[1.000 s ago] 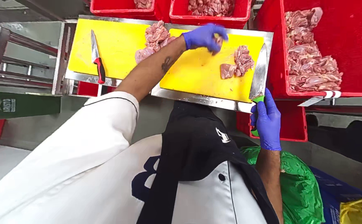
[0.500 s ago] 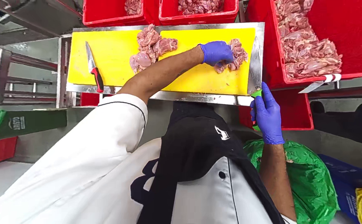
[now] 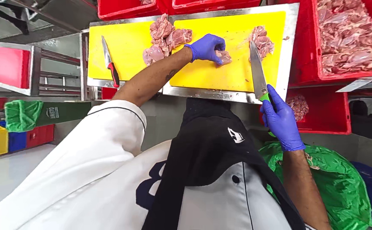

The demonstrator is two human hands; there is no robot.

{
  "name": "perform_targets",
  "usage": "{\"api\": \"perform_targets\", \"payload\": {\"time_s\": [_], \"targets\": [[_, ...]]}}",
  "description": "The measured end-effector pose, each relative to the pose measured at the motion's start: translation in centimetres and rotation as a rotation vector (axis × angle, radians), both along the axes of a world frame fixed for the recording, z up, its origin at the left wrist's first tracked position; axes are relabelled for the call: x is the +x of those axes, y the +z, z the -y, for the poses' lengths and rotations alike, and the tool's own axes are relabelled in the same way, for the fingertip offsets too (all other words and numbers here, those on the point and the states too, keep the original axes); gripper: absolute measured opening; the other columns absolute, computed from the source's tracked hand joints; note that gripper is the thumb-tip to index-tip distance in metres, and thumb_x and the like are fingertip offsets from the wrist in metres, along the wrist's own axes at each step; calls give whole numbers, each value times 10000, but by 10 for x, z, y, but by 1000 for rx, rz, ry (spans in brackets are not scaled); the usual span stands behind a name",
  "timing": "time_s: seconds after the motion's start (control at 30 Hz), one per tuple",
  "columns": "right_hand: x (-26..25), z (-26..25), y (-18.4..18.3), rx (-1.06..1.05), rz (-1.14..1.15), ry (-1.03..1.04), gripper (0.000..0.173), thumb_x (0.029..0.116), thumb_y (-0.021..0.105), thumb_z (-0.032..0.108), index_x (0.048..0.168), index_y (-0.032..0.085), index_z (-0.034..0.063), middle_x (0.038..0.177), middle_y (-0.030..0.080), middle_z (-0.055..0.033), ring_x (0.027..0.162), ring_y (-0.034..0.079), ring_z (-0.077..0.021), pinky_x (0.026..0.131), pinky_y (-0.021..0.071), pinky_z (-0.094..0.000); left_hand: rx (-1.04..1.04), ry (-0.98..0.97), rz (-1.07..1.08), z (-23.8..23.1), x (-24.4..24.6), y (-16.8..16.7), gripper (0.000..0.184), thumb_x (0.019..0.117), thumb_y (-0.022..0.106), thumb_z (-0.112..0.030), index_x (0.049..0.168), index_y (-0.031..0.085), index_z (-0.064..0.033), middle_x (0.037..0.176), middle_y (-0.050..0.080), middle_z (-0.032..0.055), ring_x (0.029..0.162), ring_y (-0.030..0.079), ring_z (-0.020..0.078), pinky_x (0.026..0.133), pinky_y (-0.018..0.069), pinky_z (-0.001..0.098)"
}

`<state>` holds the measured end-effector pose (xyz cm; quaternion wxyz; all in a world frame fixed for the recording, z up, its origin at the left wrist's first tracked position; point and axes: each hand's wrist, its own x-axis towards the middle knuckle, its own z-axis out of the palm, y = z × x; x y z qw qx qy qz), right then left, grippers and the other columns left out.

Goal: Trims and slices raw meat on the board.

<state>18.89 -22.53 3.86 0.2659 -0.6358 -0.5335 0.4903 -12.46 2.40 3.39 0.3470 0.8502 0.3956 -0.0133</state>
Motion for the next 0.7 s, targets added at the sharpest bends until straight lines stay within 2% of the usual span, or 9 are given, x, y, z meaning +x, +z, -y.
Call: {"api": "perform_targets", "payload": {"time_s": [0.1, 0.2, 0.27, 0.43, 0.57, 0.7], "targets": [[-1, -3, 1, 18, -42, -21, 509, 1087, 464, 332, 1589, 403, 276, 806, 653, -7, 498, 547, -113, 424, 482, -291, -69, 45, 53, 1, -15, -5, 431, 833, 857, -268, 1145, 703, -14, 1075, 730, 137, 975, 716, 234, 908, 590, 437], [-4, -6, -2, 3, -54, -36, 511, 1088, 468, 328, 1592, 395, 283, 820, 658, -9, 502, 553, -114, 428, 487, -292, -86, 135, 110, 11, -15, -15, 444, 818, 858, -268, 1144, 692, -17, 1038, 718, 135, 912, 701, 228, 855, 590, 429], [-5, -7, -3, 3, -50, -33, 509, 1089, 465, 336, 1590, 397, 284, 827, 665, -10, 511, 566, -115, 438, 500, -295, -83, 168, 80, 16, -9, -14, 472, 797, 874, -289, 1149, 689, -33, 1036, 723, 128, 906, 705, 229, 858, 592, 439], [-12, -12, -6, -2, -79, -4, 510, 1087, 474, 318, 1590, 397, 283, 815, 658, -12, 498, 557, -115, 436, 501, -295, -57, 242, 73, 20, -8, -16, 427, 817, 864, -267, 1134, 703, -31, 998, 728, 113, 879, 696, 208, 859, 576, 405], [-18, -19, -9, -7, -76, 10, 514, 1085, 481, 316, 1591, 394, 286, 827, 670, -18, 510, 567, -121, 448, 506, -299, -33, 313, 73, 23, -3, -19, 378, 826, 847, -247, 1112, 720, -33, 981, 735, 112, 883, 706, 216, 868, 584, 424], [-23, -22, -13, -7, -97, 15, 515, 1083, 488, 318, 1590, 394, 306, 820, 670, -19, 502, 565, -130, 444, 508, -311, -35, 415, 72, 23, 2, -21, 353, 805, 854, -253, 1085, 745, -68, 956, 754, 74, 870, 717, 179, 864, 589, 404]]}}
